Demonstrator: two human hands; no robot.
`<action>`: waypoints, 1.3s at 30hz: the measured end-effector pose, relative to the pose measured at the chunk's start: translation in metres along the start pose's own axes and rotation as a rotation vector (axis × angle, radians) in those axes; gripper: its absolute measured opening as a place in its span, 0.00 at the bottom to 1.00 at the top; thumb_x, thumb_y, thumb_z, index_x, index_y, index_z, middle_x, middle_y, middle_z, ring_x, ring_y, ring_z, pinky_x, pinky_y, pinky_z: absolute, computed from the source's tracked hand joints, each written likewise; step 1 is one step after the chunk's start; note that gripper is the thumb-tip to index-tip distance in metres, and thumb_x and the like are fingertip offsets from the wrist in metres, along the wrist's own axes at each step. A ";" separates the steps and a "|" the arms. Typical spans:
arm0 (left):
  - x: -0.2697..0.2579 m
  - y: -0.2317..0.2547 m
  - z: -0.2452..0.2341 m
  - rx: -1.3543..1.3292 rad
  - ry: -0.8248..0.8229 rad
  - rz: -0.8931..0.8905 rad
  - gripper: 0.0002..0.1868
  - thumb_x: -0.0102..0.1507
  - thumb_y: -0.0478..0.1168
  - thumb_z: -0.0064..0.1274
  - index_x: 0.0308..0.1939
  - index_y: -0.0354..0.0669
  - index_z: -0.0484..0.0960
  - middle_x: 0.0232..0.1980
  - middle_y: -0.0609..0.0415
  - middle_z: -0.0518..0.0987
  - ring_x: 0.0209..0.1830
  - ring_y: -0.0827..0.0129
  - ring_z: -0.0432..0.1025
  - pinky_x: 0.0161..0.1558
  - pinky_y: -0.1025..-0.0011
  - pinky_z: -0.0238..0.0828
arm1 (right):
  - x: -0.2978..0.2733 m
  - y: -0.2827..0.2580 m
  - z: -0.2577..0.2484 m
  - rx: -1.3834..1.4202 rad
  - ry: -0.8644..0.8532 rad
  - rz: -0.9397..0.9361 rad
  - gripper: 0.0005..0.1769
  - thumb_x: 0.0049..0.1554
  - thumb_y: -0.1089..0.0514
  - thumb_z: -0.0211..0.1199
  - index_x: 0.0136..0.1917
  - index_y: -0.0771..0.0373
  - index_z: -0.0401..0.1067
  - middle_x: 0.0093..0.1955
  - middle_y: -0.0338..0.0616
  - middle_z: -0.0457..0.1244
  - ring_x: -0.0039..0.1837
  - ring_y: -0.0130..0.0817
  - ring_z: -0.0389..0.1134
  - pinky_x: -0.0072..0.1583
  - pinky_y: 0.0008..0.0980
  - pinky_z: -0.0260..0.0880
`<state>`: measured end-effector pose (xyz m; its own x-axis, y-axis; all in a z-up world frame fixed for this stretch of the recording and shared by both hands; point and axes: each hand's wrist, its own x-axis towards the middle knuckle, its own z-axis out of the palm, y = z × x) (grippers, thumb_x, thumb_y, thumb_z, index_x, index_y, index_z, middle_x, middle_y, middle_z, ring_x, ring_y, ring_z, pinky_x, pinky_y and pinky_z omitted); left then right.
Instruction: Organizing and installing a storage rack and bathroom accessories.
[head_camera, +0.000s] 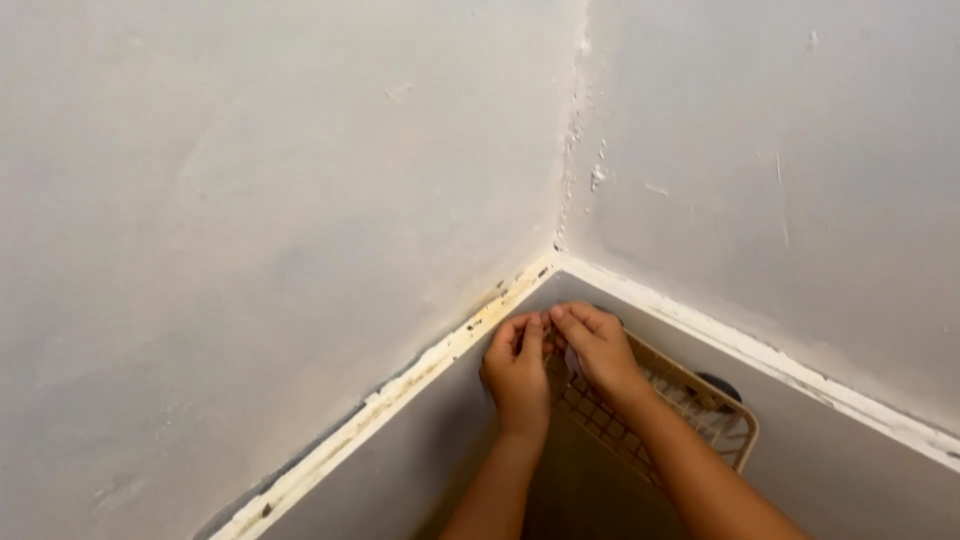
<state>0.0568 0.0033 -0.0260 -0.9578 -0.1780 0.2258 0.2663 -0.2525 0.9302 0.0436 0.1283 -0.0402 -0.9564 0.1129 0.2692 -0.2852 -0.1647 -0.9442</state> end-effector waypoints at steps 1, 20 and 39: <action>-0.002 0.001 0.000 0.005 -0.001 -0.009 0.09 0.65 0.39 0.56 0.41 0.35 0.85 0.34 0.57 0.84 0.31 0.76 0.76 0.37 0.76 0.74 | -0.002 0.001 0.000 0.003 0.005 0.009 0.14 0.64 0.55 0.58 0.49 0.69 0.76 0.42 0.39 0.67 0.43 0.25 0.66 0.47 0.27 0.69; 0.002 -0.002 -0.003 -0.282 -0.040 -0.235 0.10 0.62 0.39 0.62 0.30 0.37 0.81 0.29 0.58 0.78 0.29 0.77 0.70 0.34 0.77 0.66 | -0.004 0.005 -0.007 0.101 -0.096 0.014 0.10 0.63 0.59 0.59 0.48 0.70 0.75 0.41 0.41 0.67 0.43 0.25 0.66 0.47 0.26 0.68; 0.003 0.011 -0.023 -0.253 -0.173 -0.381 0.13 0.61 0.43 0.63 0.29 0.38 0.81 0.28 0.54 0.81 0.25 0.74 0.73 0.28 0.75 0.67 | -0.015 -0.014 -0.007 -0.043 -0.240 0.034 0.08 0.61 0.62 0.61 0.47 0.70 0.75 0.40 0.46 0.70 0.42 0.33 0.73 0.45 0.29 0.71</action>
<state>0.0590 -0.0219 -0.0221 -0.9905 0.1274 -0.0522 -0.1092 -0.4958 0.8615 0.0621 0.1354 -0.0321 -0.9543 -0.1293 0.2694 -0.2544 -0.1217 -0.9594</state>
